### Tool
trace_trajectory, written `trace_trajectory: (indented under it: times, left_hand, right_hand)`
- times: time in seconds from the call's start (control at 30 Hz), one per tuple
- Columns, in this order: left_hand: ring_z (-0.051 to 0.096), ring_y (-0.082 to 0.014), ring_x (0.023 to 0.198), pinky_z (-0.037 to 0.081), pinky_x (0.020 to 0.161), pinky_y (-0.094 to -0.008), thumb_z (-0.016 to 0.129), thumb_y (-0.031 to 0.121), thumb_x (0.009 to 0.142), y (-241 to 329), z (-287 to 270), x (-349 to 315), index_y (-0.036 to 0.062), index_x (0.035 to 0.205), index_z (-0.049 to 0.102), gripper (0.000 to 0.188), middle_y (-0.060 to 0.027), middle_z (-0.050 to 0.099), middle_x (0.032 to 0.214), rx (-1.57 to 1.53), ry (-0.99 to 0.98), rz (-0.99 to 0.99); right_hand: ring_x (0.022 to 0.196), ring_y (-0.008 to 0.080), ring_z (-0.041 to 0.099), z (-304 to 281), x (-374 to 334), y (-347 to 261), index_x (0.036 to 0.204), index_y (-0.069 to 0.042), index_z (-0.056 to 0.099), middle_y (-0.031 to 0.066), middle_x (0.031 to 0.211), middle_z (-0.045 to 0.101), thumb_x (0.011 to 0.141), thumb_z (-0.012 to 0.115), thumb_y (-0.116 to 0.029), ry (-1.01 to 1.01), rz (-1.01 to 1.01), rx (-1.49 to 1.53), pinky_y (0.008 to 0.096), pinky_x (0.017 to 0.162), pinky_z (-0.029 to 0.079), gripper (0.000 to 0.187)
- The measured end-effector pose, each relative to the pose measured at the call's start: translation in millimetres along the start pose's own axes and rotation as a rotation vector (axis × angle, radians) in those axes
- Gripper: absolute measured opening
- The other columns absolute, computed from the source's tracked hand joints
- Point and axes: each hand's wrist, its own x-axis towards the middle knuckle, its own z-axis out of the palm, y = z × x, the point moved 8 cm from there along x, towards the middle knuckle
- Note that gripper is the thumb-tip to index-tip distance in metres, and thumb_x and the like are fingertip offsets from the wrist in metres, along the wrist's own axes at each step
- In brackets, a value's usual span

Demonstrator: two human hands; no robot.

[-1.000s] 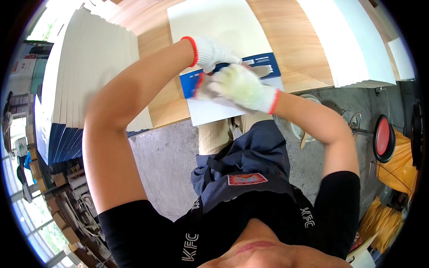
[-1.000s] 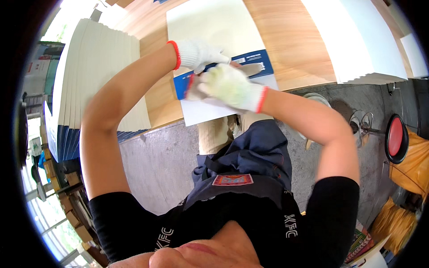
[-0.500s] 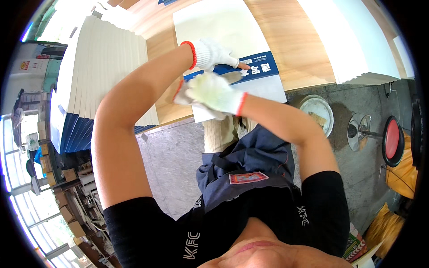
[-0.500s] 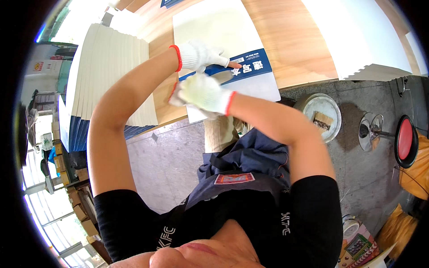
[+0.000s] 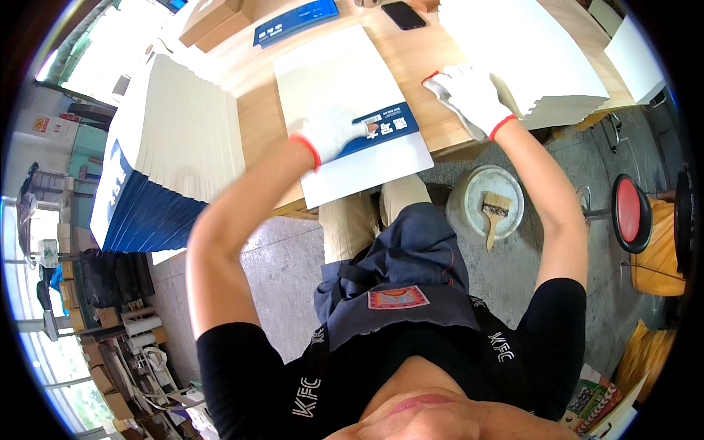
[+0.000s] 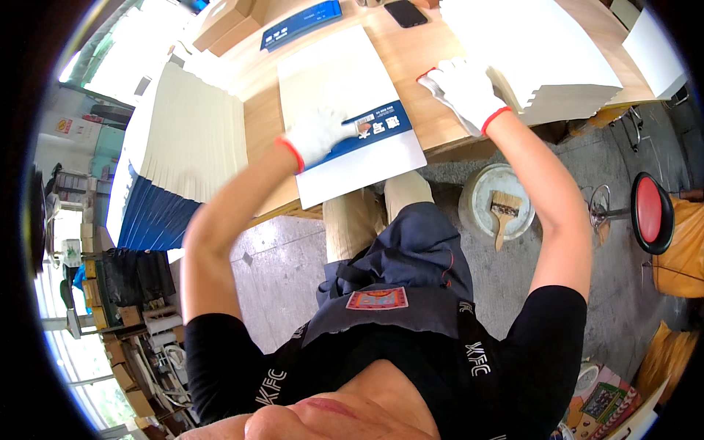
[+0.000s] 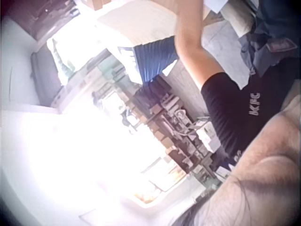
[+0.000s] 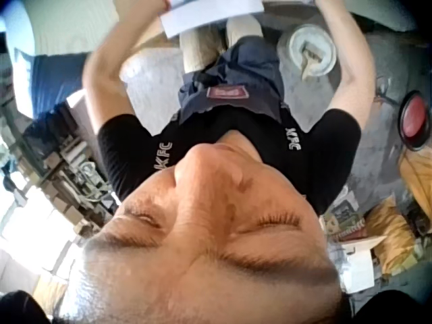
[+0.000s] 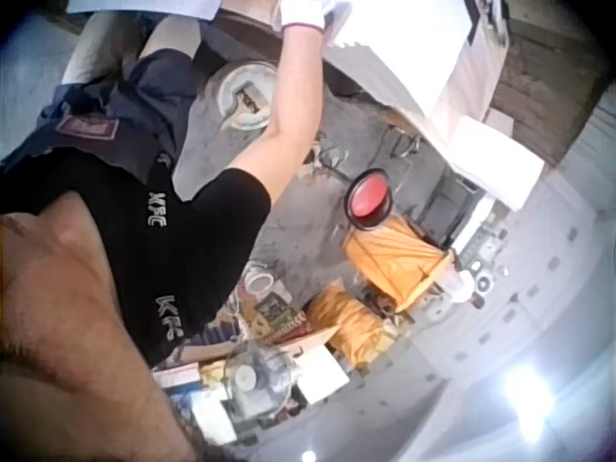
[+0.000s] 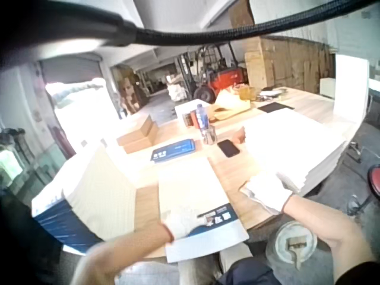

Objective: The person stacks logbooks by taking one from a pile, folding its blue cover over a white interior sheet, and placing it on a growing stack on a table.

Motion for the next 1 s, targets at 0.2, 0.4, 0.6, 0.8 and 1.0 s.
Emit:
trace_trajectory:
  times: [0.2,0.4,0.6,0.8,1.0]
  left_hand:
    - [0.046,-0.0332,0.135,0.045,0.107,-0.0451,0.049,0.033,0.104,50,57,-86,0.0067,0.15,0.036,0.055,-0.0165,0.047,0.148,-2.036,0.481,-0.595]
    - [0.044,-0.0395,0.134,0.04,0.11,-0.0543,0.032,0.045,0.107,57,96,-116,0.0035,0.144,0.034,0.056,-0.017,0.047,0.145,-2.984,1.161,-1.04]
    - [0.05,-0.0355,0.126,0.04,0.112,-0.059,0.049,0.013,0.098,9,123,-86,0.006,0.113,0.051,0.017,-0.0151,0.052,0.132,-2.842,1.239,-0.897]
    - [0.059,-0.0323,0.117,0.049,0.105,-0.056,0.048,0.006,0.095,-17,131,-74,0.0066,0.116,0.052,0.022,-0.0126,0.06,0.124,-2.901,1.355,-1.085]
    - [0.06,-0.0347,0.114,0.053,0.1,-0.0566,0.049,0.008,0.098,-33,105,-84,0.0016,0.11,0.054,0.015,-0.017,0.062,0.117,-2.947,1.28,-1.0]
  right_hand:
    - [0.107,0.0243,0.059,0,-5,-72,0.12,-0.018,0.063,0.0064,0.116,0.06,0.085,0.067,-0.028,-0.049,-0.234,0.557,0.0394,0.094,0.045,0.037]
    - [0.11,0.0256,0.058,10,-3,-76,0.119,-0.017,0.062,0.0056,0.119,0.059,0.084,0.068,-0.021,-0.056,-0.26,0.507,0.0392,0.098,0.044,0.036]
    - [0.112,0.0269,0.059,22,1,-64,0.118,-0.014,0.065,0.0068,0.119,0.063,0.086,0.063,-0.015,-0.139,-0.205,0.758,0.0385,0.098,0.045,0.031]
    - [0.105,0.0254,0.065,84,64,-21,0.115,-0.007,0.067,0.01,0.111,0.071,0.1,0.05,-0.043,-0.337,0.441,1.091,0.0351,0.094,0.048,0.043]
    - [0.122,0.0207,0.059,117,102,-66,0.145,0.004,0.044,0.0144,0.137,0.059,0.108,0.039,-0.021,-0.664,0.742,2.377,0.0305,0.106,0.048,0.045]
